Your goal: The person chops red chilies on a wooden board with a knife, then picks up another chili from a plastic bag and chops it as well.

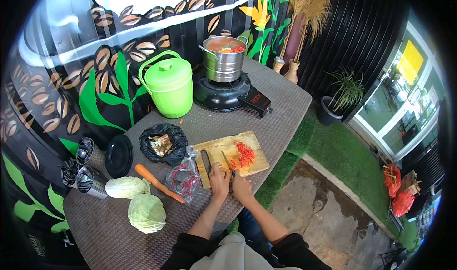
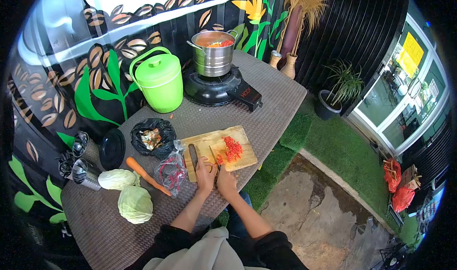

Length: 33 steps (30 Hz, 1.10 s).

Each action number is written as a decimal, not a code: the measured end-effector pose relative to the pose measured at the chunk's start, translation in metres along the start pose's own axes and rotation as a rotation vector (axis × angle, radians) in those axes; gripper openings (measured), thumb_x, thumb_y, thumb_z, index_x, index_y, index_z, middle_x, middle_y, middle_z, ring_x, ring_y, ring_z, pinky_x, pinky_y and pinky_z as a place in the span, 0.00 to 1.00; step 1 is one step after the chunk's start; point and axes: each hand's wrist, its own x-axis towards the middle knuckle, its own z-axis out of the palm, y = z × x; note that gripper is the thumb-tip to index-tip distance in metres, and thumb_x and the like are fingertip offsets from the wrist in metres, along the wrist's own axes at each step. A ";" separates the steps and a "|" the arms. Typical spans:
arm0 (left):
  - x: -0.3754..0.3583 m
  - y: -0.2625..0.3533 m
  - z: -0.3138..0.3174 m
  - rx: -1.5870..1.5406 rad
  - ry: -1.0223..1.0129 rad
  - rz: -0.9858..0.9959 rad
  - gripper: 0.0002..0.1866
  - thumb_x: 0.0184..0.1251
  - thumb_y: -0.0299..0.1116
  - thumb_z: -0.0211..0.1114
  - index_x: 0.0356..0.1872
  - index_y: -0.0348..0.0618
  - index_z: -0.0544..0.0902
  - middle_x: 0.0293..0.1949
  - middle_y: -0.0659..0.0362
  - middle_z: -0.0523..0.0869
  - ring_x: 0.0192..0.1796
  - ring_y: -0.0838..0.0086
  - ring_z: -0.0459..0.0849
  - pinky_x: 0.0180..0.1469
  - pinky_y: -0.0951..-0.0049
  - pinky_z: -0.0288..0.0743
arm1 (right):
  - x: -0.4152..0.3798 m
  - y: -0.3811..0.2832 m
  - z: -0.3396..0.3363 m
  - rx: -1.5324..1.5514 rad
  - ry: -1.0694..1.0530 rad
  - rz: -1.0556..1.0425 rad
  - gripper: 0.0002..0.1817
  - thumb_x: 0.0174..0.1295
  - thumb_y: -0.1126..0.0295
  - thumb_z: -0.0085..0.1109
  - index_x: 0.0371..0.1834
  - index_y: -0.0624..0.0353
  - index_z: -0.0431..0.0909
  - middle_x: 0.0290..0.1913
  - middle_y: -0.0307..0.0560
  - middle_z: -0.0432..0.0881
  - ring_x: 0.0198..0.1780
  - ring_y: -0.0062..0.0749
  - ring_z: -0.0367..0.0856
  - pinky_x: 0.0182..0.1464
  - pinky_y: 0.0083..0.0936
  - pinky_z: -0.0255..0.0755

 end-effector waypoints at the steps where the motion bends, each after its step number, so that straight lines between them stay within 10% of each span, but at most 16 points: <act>1: 0.001 0.000 0.000 -0.002 0.000 0.001 0.19 0.54 0.22 0.64 0.46 0.39 0.69 0.29 0.53 0.82 0.42 0.52 0.78 0.46 0.56 0.69 | -0.004 -0.003 0.002 0.024 0.058 0.012 0.15 0.68 0.61 0.43 0.44 0.64 0.64 0.32 0.68 0.80 0.36 0.60 0.82 0.39 0.51 0.75; 33: 0.007 -0.009 0.005 0.270 -0.129 0.129 0.07 0.60 0.23 0.59 0.33 0.44 0.69 0.27 0.58 0.79 0.40 0.61 0.76 0.44 0.61 0.64 | 0.001 0.004 -0.018 0.029 -0.094 -0.059 0.16 0.68 0.60 0.44 0.47 0.63 0.62 0.34 0.68 0.80 0.40 0.63 0.80 0.42 0.52 0.73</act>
